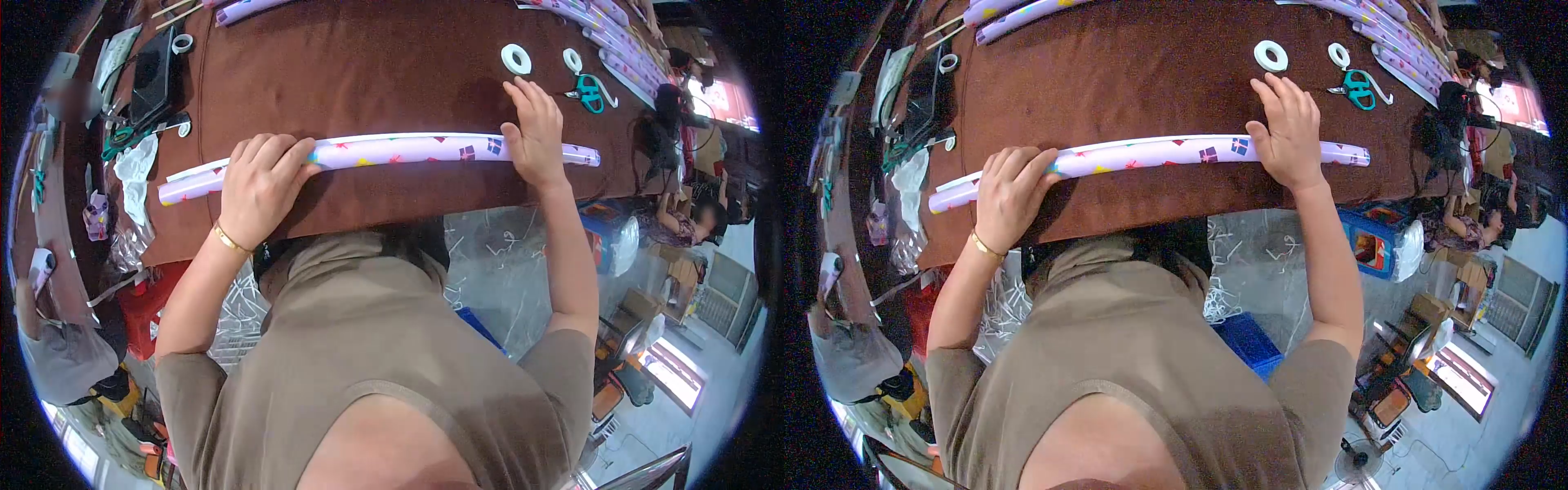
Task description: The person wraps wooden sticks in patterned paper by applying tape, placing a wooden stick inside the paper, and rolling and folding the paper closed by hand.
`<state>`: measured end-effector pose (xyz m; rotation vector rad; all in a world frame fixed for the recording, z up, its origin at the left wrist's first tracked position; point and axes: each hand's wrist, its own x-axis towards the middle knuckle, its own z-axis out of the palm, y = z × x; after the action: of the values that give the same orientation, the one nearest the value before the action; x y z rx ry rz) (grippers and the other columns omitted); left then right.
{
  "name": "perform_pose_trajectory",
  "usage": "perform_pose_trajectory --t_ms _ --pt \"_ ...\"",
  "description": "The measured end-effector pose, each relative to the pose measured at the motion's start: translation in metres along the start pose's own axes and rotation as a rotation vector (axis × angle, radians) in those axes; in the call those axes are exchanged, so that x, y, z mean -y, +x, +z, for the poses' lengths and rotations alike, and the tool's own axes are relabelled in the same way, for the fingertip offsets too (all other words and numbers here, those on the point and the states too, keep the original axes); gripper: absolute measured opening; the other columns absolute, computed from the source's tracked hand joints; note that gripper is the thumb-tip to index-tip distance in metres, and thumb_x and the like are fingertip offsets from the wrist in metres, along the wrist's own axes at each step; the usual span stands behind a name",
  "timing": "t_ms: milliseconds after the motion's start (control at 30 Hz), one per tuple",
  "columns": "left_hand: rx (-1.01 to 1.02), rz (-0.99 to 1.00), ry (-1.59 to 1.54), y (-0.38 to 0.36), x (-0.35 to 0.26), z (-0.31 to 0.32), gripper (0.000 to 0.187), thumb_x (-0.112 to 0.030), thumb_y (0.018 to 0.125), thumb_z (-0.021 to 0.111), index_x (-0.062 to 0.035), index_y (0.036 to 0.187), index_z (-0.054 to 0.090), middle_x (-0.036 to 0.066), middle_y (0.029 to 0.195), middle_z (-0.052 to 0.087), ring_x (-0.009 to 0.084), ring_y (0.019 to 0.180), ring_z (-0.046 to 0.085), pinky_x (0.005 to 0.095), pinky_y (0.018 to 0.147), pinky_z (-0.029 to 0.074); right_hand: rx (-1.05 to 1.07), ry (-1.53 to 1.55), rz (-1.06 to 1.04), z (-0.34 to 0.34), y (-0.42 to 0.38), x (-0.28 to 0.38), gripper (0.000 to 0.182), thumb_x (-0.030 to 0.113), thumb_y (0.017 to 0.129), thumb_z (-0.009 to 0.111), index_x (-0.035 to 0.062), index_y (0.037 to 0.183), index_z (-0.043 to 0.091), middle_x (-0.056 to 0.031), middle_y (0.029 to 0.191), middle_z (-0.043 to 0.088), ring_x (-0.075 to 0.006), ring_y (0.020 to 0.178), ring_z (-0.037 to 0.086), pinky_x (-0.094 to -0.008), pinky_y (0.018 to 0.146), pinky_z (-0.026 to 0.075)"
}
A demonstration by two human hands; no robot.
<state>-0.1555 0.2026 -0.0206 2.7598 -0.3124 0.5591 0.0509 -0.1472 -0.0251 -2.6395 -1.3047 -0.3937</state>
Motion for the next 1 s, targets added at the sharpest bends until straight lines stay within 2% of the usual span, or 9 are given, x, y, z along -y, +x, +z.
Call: perform_pose_trajectory --t_ms 267,600,667,733,800,833,900,933,1000 --pt "0.027 -0.02 0.064 0.011 0.008 0.0 0.026 -0.026 0.081 0.071 -0.0131 0.104 0.068 0.003 0.098 0.059 0.0232 0.091 0.058 0.0385 0.078 0.046 -0.057 -0.021 -0.003 0.005 0.013 -0.01 0.059 0.051 0.101 0.036 0.0082 0.138 0.05 -0.0147 0.141 0.048 -0.0343 0.132 0.041 -0.0465 0.11 0.028" --pt "0.096 0.049 0.086 0.039 -0.002 0.013 0.048 -0.032 0.082 0.071 -0.0113 0.123 0.058 0.007 0.096 0.062 0.0267 0.091 0.061 0.0394 0.078 0.049 -0.352 -0.085 0.069 0.014 0.045 -0.027 0.038 0.033 0.092 0.059 0.0102 0.122 0.062 -0.011 0.129 0.057 -0.0333 0.123 0.049 -0.0473 0.104 0.035" --pt "0.272 -0.066 -0.171 0.045 0.002 0.007 0.048 -0.028 0.086 0.069 -0.0096 0.128 0.056 0.014 0.095 0.065 0.0345 0.09 0.063 0.044 0.08 0.05 -0.475 -0.021 0.15 0.007 0.044 -0.025 0.034 0.027 0.091 0.062 0.009 0.119 0.063 -0.0118 0.127 0.058 -0.0337 0.121 0.05 -0.0466 0.104 0.035" --pt "0.322 -0.155 -0.338 0.048 -0.002 -0.003 0.041 -0.026 0.091 0.066 -0.0075 0.126 0.058 0.016 0.096 0.068 0.0312 0.09 0.066 0.0413 0.08 0.052 -0.609 -0.008 0.177 -0.01 0.04 -0.005 0.029 0.018 0.087 0.065 0.007 0.114 0.065 -0.0139 0.124 0.06 -0.0337 0.117 0.052 -0.0459 0.104 0.036" --pt "0.425 -0.29 -0.785 0.049 0.0 -0.008 0.035 -0.03 0.094 0.062 -0.0074 0.121 0.062 0.017 0.094 0.07 0.0304 0.085 0.069 0.0402 0.076 0.052 -0.716 -0.029 0.228 -0.026 0.029 0.017 0.031 0.017 0.088 0.064 0.0022 0.116 0.061 -0.0148 0.122 0.058 -0.0297 0.116 0.053 -0.0408 0.103 0.038" --pt "0.395 -0.308 -0.863 0.046 0.0 -0.008 0.035 -0.03 0.096 0.06 -0.0046 0.119 0.064 0.013 0.09 0.07 0.0198 0.078 0.066 0.0357 0.072 0.052 -0.725 -0.026 0.227 -0.024 0.025 0.025 0.031 0.017 0.088 0.064 0.0022 0.116 0.061 -0.0148 0.122 0.058 -0.0297 0.116 0.053 -0.0408 0.103 0.038" --pt "0.452 -0.359 -0.929 0.048 -0.004 -0.015 0.036 -0.031 0.096 0.06 -0.0034 0.119 0.064 0.01 0.088 0.069 0.0155 0.078 0.064 0.0328 0.071 0.052 -1.013 0.492 0.384 -0.014 0.014 0.039 0.034 0.015 0.091 0.061 -0.0012 0.121 0.053 -0.0134 0.12 0.056 -0.0227 0.113 0.053 -0.0346 0.098 0.042" --pt "0.511 -0.415 -1.004 0.052 -0.01 -0.021 0.037 -0.031 0.097 0.06 -0.0022 0.119 0.064 0.007 0.086 0.067 0.0112 0.077 0.061 0.0299 0.069 0.051 -1.017 0.493 0.38 -0.012 0.01 0.046 0.034 0.015 0.091 0.061 -0.0012 0.121 0.053 -0.0134 0.12 0.056 -0.0227 0.113 0.053 -0.0346 0.098 0.042" --pt "0.579 -0.517 -1.082 0.059 -0.022 -0.032 0.038 -0.032 0.097 0.06 -0.0005 0.118 0.064 0.003 0.086 0.064 0.0081 0.078 0.058 0.0254 0.067 0.05 -0.984 0.832 0.686 -0.01 0.006 0.06 0.034 0.015 0.096 0.055 0.0031 0.126 0.047 -0.01 0.123 0.053 -0.0178 0.112 0.053 -0.0312 0.093 0.046"
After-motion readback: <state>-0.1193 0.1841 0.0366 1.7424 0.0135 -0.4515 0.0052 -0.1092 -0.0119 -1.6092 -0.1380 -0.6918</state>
